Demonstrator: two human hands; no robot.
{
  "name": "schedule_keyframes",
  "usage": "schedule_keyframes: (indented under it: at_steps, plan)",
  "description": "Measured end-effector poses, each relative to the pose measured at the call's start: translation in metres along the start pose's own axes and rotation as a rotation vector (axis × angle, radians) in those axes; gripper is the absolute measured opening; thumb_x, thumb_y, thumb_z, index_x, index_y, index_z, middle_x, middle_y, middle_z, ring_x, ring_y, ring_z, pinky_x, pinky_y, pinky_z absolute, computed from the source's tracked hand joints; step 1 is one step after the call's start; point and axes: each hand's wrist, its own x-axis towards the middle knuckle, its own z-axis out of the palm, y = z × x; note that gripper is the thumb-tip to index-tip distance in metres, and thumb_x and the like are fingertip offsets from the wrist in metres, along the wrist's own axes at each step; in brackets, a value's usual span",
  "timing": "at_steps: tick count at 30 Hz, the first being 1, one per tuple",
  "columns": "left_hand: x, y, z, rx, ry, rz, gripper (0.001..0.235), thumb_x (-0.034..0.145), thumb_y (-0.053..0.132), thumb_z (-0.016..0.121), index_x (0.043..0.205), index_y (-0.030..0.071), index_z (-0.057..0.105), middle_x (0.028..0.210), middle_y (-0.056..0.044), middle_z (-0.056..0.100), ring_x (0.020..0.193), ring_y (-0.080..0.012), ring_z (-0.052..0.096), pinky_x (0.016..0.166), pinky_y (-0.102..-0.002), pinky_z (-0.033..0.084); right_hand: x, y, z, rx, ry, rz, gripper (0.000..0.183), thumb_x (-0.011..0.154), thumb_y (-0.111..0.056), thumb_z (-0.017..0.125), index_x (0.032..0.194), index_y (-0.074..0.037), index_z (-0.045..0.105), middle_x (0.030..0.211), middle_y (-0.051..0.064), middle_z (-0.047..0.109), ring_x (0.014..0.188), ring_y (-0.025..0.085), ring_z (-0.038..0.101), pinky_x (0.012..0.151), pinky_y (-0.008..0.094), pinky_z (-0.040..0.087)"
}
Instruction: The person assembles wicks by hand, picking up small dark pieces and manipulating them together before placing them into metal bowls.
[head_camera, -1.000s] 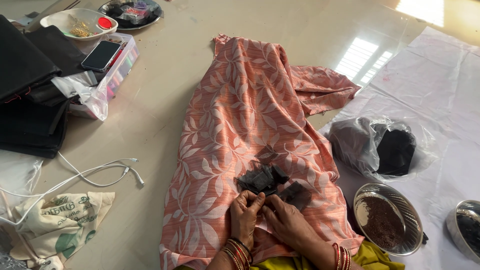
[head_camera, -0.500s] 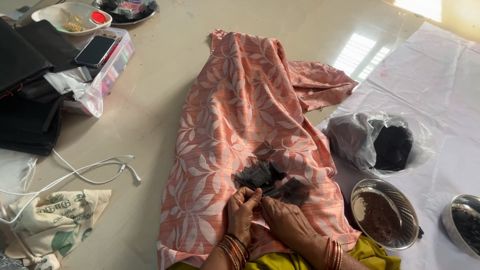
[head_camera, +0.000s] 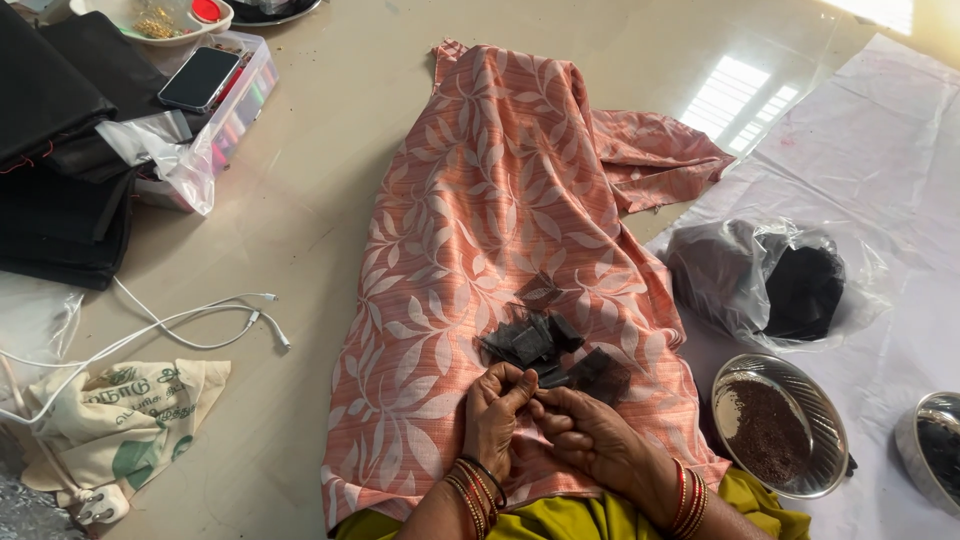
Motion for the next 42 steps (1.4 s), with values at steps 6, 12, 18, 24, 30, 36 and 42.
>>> schedule_keyframes:
  at_steps: [6,12,18,24,30,36,42]
  plan:
    - [0.001,-0.001,-0.004,-0.139,-0.063,-0.004,0.019,0.089,0.012,0.078,0.08,0.006,0.062,0.07,-0.003,0.066,0.057,-0.0109,0.061,0.058,-0.024,0.051,0.011,0.006,-0.014,0.21,-0.02,0.079,0.02,0.106,-0.023,0.052,0.096,-0.008,0.06,0.061,-0.008,0.04,0.039,0.002,0.023,0.034,0.017,0.02]
    - [0.002,-0.004,-0.004,-0.162,-0.078,0.059,0.018,0.089,0.011,0.077,0.083,0.008,0.061,0.07,-0.001,0.063,0.058,-0.0113,0.062,0.058,-0.024,0.052,0.021,0.009,-0.024,0.262,-0.09,0.094,0.022,0.105,-0.026,0.052,0.093,-0.009,0.059,0.059,-0.008,0.039,0.038,0.003,0.022,0.032,0.017,0.019]
    - [0.022,-0.032,-0.019,-0.067,-0.099,0.102,0.015,0.092,0.009,0.076,0.086,0.008,0.062,0.07,-0.003,0.063,0.059,-0.0118,0.061,0.055,-0.026,0.05,0.009,0.006,-0.007,0.149,-0.153,0.024,0.023,0.105,-0.03,0.054,0.093,-0.01,0.06,0.056,-0.009,0.04,0.037,0.004,0.028,0.033,0.02,0.024]
    - [0.021,-0.03,-0.047,0.153,-0.148,0.119,0.003,0.094,0.007,0.068,0.096,0.008,0.067,0.083,0.001,0.067,0.071,-0.0095,0.059,0.062,-0.024,0.05,0.004,0.015,-0.021,-1.167,0.236,-0.933,0.026,0.11,-0.026,0.059,0.098,-0.003,0.06,0.077,0.007,0.058,0.07,0.016,0.052,0.061,0.034,0.05]
    - [-0.001,-0.011,-0.018,0.075,-0.238,0.006,0.01,0.094,0.018,0.07,0.098,0.011,0.065,0.085,0.002,0.069,0.072,-0.0065,0.061,0.064,-0.021,0.053,-0.039,-0.002,0.01,-1.22,0.115,-1.261,0.032,0.092,0.0,0.066,0.124,-0.006,0.068,0.108,0.012,0.067,0.096,0.024,0.067,0.081,0.034,0.06]
    - [0.005,-0.02,-0.037,0.143,-0.302,-0.096,0.017,0.094,0.023,0.075,0.094,0.009,0.067,0.074,0.001,0.065,0.055,-0.0045,0.053,0.038,-0.019,0.044,-0.027,0.0,-0.004,-1.147,0.126,-1.097,0.022,0.089,0.0,0.073,0.109,-0.007,0.075,0.102,0.008,0.069,0.082,0.016,0.073,0.069,0.028,0.061]
    - [0.008,-0.02,-0.036,0.139,-0.3,-0.203,0.018,0.088,0.024,0.076,0.092,0.008,0.068,0.076,-0.001,0.069,0.057,-0.0076,0.058,0.041,-0.021,0.047,-0.032,-0.003,-0.003,-1.103,0.224,-1.058,0.013,0.083,-0.005,0.08,0.093,-0.004,0.073,0.087,0.006,0.071,0.078,0.019,0.076,0.067,0.03,0.06]
